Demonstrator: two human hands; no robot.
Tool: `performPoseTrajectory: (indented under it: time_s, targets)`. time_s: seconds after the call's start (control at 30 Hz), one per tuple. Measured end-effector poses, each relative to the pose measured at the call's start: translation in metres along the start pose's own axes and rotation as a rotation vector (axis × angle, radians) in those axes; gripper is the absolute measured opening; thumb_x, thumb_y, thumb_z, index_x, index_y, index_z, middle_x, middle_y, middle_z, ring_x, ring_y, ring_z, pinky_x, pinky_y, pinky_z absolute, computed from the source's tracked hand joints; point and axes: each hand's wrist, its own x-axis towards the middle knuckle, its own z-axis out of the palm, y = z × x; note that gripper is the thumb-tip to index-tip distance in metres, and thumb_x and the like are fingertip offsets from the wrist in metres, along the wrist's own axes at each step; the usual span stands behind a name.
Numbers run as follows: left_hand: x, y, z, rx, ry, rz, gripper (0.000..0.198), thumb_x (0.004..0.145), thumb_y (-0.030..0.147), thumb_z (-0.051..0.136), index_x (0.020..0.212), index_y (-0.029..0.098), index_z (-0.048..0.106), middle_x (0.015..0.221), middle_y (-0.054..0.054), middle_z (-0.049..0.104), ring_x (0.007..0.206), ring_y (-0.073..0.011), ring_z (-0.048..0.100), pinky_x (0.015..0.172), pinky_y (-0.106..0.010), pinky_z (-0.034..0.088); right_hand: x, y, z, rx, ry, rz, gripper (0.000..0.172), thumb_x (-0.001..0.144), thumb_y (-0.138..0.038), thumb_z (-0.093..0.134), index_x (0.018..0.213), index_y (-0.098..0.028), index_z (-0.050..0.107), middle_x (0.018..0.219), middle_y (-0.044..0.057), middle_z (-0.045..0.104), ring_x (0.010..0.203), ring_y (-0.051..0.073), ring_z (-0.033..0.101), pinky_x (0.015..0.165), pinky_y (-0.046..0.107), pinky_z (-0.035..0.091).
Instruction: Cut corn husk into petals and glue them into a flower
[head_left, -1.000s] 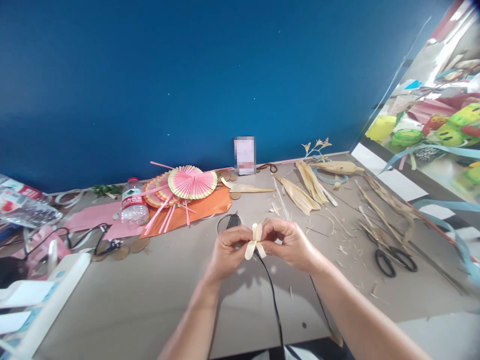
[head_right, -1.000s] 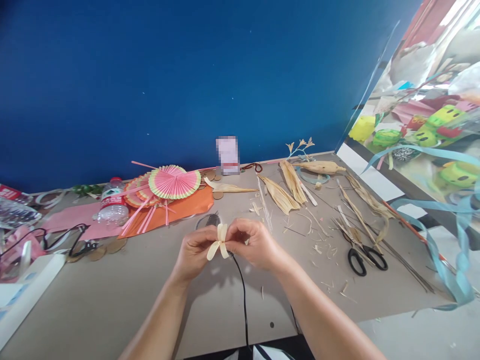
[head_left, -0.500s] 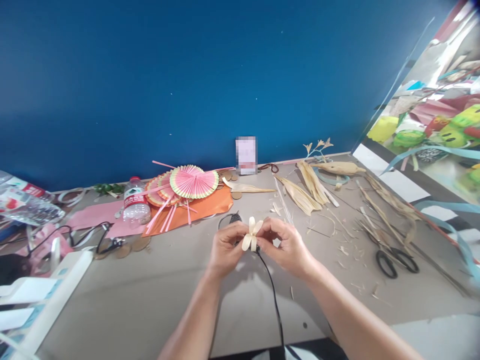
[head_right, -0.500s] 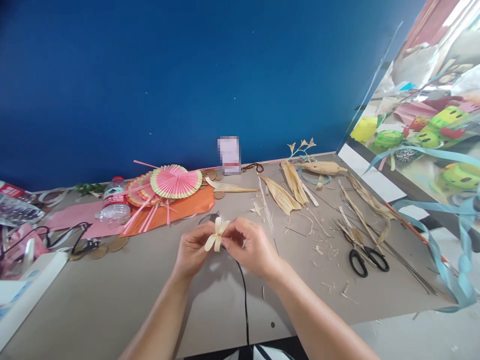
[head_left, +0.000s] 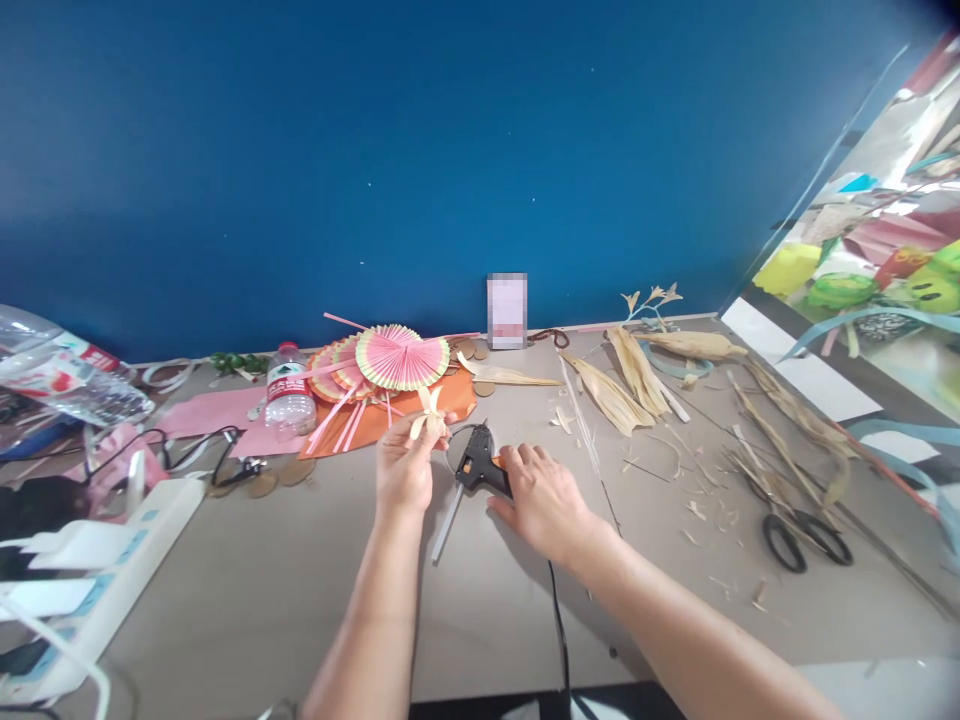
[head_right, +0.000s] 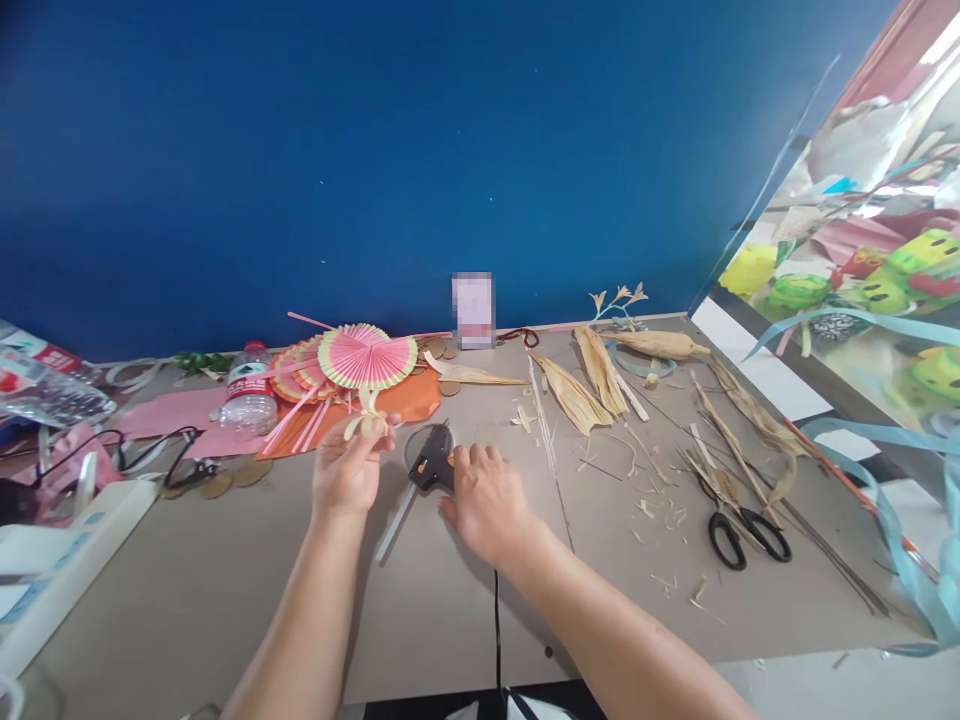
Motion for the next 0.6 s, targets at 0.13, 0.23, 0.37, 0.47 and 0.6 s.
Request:
performPoseTrajectory:
  time_s: [0.13, 0.23, 0.37, 0.47, 0.6]
  targets:
    - [-0.002, -0.005, 0.002, 0.043, -0.052, -0.018, 0.011, 0.062, 0.025, 0.068, 0.067, 0.015, 0.066, 0.058, -0.002, 0.061, 0.058, -0.0107, 0.056, 0.047, -0.018, 0.037, 0.01, -0.001, 0.014, -0.105, -0.084, -0.003, 0.034, 0.073, -0.021, 0.05, 0.105, -0.012, 0.048, 0.088, 0.013, 0.059, 0.079, 0.025, 0.055, 0.065, 0.032, 0.04]
    - [0.0, -0.008, 0.001, 0.051, -0.075, -0.039, 0.012, 0.064, 0.026, 0.067, 0.069, 0.015, 0.066, 0.06, -0.002, 0.063, 0.051, -0.0072, 0.05, 0.046, -0.018, 0.036, 0.015, 0.014, 0.012, -0.053, -0.069, 0.01, 0.033, 0.069, -0.012, 0.048, 0.102, -0.012, 0.049, 0.088, 0.013, 0.06, 0.078, 0.023, 0.056, 0.063, 0.029, 0.039]
    - [0.0, -0.015, 0.003, 0.095, -0.06, -0.056, 0.015, 0.063, 0.028, 0.067, 0.069, 0.015, 0.065, 0.063, -0.002, 0.064, 0.049, -0.0071, 0.047, 0.045, -0.018, 0.035, 0.021, 0.048, -0.011, 0.343, 0.135, 0.153, 0.028, 0.071, -0.02, 0.05, 0.099, -0.018, 0.05, 0.079, 0.005, 0.062, 0.066, 0.018, 0.056, 0.058, 0.026, 0.039]
    - [-0.002, -0.02, 0.009, 0.12, -0.06, -0.064, 0.013, 0.061, 0.026, 0.067, 0.068, 0.015, 0.066, 0.063, -0.002, 0.065, 0.05, -0.0079, 0.047, 0.045, -0.019, 0.035, 0.022, 0.069, -0.03, 0.787, 0.269, 0.144, 0.024, 0.073, -0.036, 0.053, 0.089, -0.017, 0.053, 0.065, 0.001, 0.059, 0.056, 0.015, 0.053, 0.054, 0.025, 0.04]
    - [-0.008, -0.023, 0.017, 0.196, -0.089, -0.082, 0.009, 0.06, 0.021, 0.065, 0.065, 0.015, 0.067, 0.059, -0.001, 0.063, 0.047, -0.0071, 0.044, 0.044, -0.019, 0.034, 0.011, 0.083, -0.032, 1.08, 0.217, 0.007, 0.03, 0.078, -0.042, 0.048, 0.084, -0.014, 0.057, 0.053, 0.0, 0.053, 0.051, 0.015, 0.051, 0.054, 0.029, 0.042]
